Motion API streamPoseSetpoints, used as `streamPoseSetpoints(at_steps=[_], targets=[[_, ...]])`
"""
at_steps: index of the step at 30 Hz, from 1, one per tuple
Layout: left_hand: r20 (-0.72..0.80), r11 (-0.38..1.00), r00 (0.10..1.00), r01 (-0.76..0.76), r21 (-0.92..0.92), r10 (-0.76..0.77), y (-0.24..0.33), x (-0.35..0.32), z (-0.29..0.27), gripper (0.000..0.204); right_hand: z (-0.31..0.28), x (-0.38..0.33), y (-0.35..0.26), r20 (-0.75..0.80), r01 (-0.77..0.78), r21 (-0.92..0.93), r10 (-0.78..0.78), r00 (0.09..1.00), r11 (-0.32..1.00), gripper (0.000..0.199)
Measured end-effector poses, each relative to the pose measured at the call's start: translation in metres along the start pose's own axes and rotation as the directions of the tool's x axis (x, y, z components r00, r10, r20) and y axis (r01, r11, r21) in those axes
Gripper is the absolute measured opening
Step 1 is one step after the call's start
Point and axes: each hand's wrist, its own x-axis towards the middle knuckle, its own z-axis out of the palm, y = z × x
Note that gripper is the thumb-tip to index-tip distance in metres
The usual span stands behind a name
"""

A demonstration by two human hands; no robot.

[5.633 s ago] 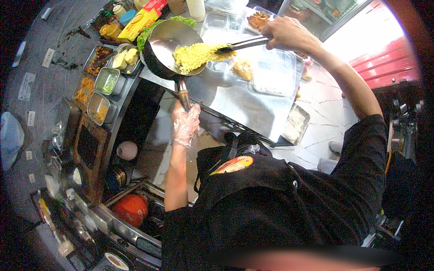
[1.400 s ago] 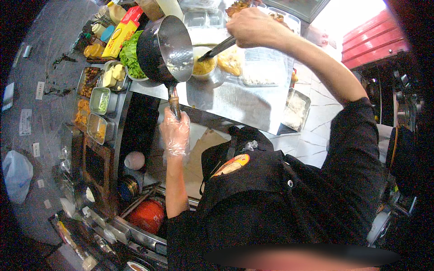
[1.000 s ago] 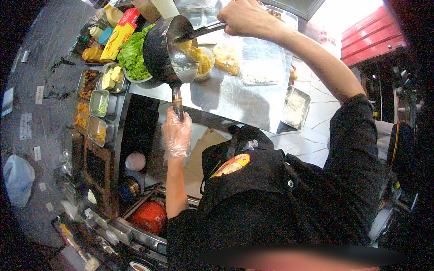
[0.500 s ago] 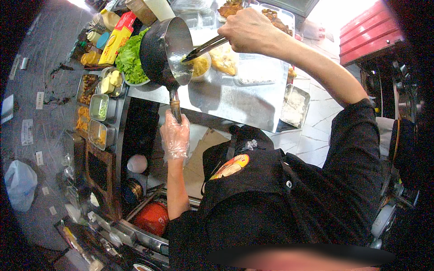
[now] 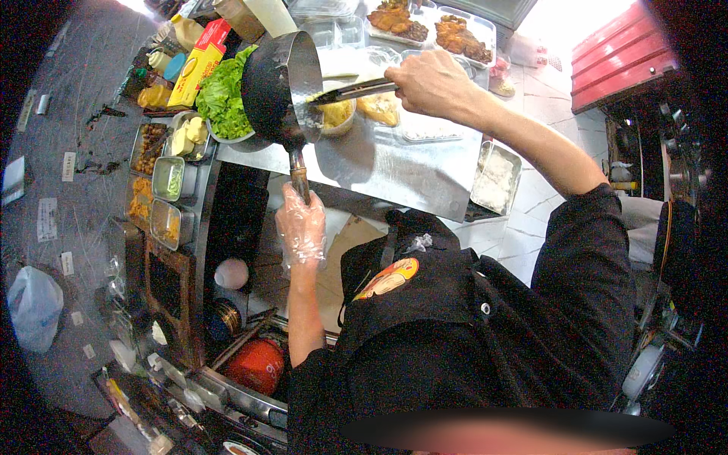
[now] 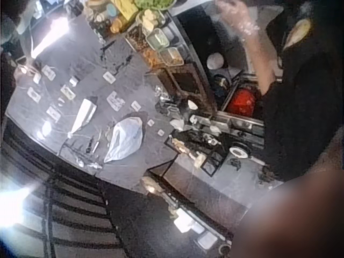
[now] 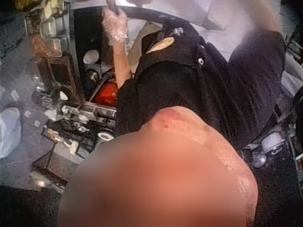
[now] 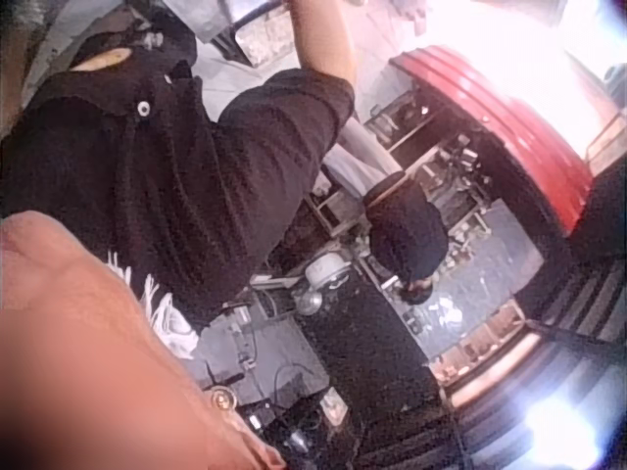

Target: The person prepares a bento-style meal by lining a plastic container with a plastic bag, pouring a beaten egg mixture into it, and cooking scrambled eggs in a pan. They then transfer the cooked eggs into the container and add various side dishes using tongs, including fried items, vegetables, and rice.

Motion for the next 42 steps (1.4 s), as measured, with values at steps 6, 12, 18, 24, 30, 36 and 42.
streamPoseSetpoints(at_steps=[6, 12, 18, 24, 30, 36, 42], targets=[[-0.044, 1.0, 0.999, -0.013, 0.005, 0.014, -0.007, 0.002, -0.007, 0.027, -0.007, -0.006, 0.001, 0.039, -0.047, 0.002, 0.046, 0.998, 0.999, 0.015], [-0.074, 0.996, 0.997, -0.013, -0.093, 0.006, -0.011, 0.001, -0.005, 0.028, -0.021, -0.01, -0.001, 0.05, 0.009, -0.082, -0.005, 0.999, 0.997, 0.017], [-0.032, 0.966, 0.999, 0.008, -0.257, -0.016, -0.014, 0.002, -0.006, 0.023, -0.055, -0.006, -0.011, -0.005, -0.031, 0.131, 0.032, 0.999, 0.991, 0.023], [-0.022, 0.969, 0.999, 0.037, -0.246, -0.044, -0.001, -0.005, -0.008, 0.025, -0.007, -0.019, -0.04, 0.162, -0.121, 0.505, 0.044, 0.986, 0.855, 0.03], [-0.04, 0.982, 0.997, 0.061, -0.18, -0.069, -0.007, -0.011, -0.001, 0.03, 0.023, -0.044, -0.059, 0.249, -0.251, 0.706, 0.1, 0.963, 0.662, 0.044], [-0.016, 0.977, 0.998, 0.052, -0.206, -0.057, -0.015, -0.012, 0.002, 0.032, 0.032, -0.028, -0.033, 0.088, -0.256, 0.556, 0.251, 0.964, 0.791, 0.038], [-0.004, 0.991, 1.0, 0.028, -0.134, -0.029, -0.004, -0.005, -0.004, 0.036, 0.031, 0.023, 0.026, -0.469, -0.045, -0.031, 0.025, 0.883, 0.998, 0.029]])
